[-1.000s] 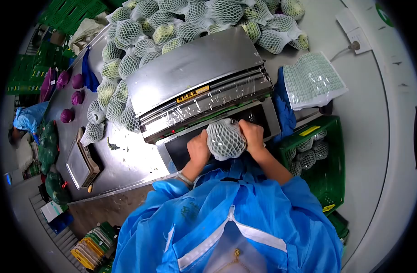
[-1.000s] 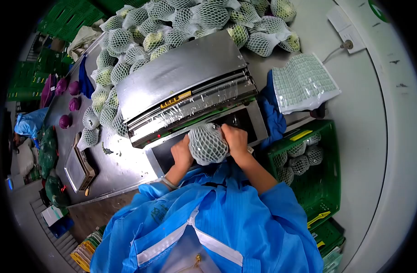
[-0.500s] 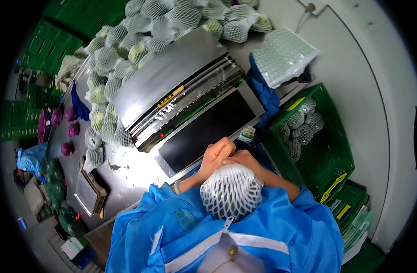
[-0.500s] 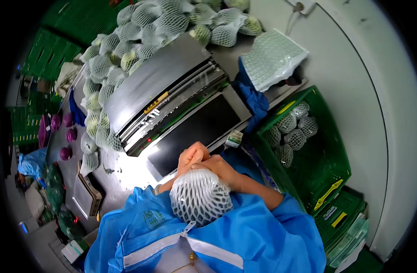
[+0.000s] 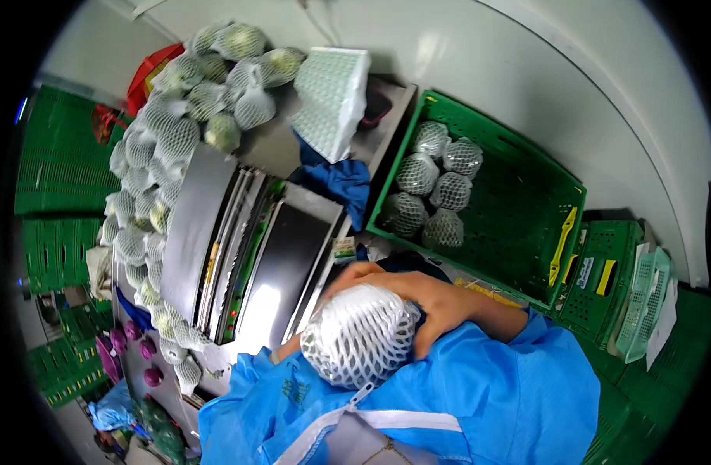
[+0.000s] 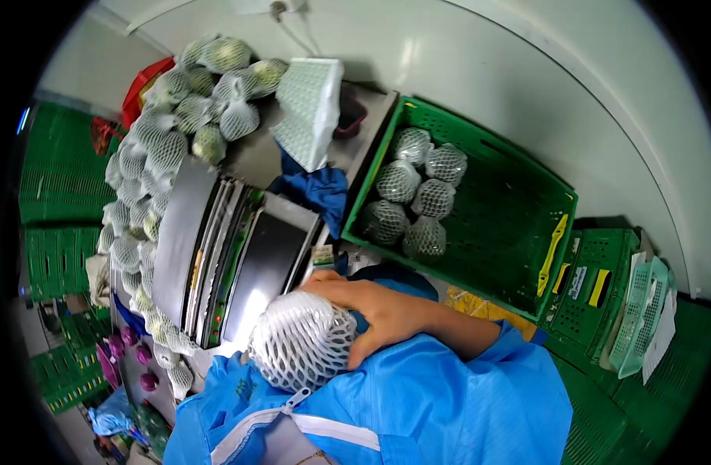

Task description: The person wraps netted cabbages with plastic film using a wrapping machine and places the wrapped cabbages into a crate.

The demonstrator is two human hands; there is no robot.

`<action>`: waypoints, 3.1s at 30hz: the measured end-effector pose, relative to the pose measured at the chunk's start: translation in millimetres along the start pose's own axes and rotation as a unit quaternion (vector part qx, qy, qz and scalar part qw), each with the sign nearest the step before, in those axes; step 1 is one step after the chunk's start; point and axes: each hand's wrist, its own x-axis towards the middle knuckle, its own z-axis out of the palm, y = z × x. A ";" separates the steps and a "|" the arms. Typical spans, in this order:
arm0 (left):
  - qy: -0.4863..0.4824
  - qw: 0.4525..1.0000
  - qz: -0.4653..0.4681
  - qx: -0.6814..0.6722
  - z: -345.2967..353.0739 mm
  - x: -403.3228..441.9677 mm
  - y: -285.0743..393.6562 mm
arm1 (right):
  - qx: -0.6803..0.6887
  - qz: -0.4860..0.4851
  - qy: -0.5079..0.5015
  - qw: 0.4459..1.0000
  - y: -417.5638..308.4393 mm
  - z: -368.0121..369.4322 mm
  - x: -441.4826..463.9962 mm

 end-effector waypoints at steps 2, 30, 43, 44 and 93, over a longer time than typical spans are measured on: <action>-0.001 0.989 -0.048 -0.141 22.0 18.8 30.6 | -0.094 0.050 0.069 0.992 0.1 -24.4 -25.5; 0.138 0.916 0.071 0.370 -62.0 62.8 -5.9 | -0.418 0.392 0.434 0.695 269.9 -420.2 -299.2; 0.870 0.467 0.123 0.103 -433.7 -332.2 -28.0 | -0.521 0.019 0.083 0.849 160.1 -51.2 77.7; 0.860 0.467 0.129 0.160 -454.7 -334.0 -33.5 | -0.504 0.018 0.032 0.863 160.4 -24.5 95.6; 0.723 0.521 0.131 0.434 -296.2 -143.1 18.3 | -0.621 0.044 -0.005 0.782 254.6 21.1 282.6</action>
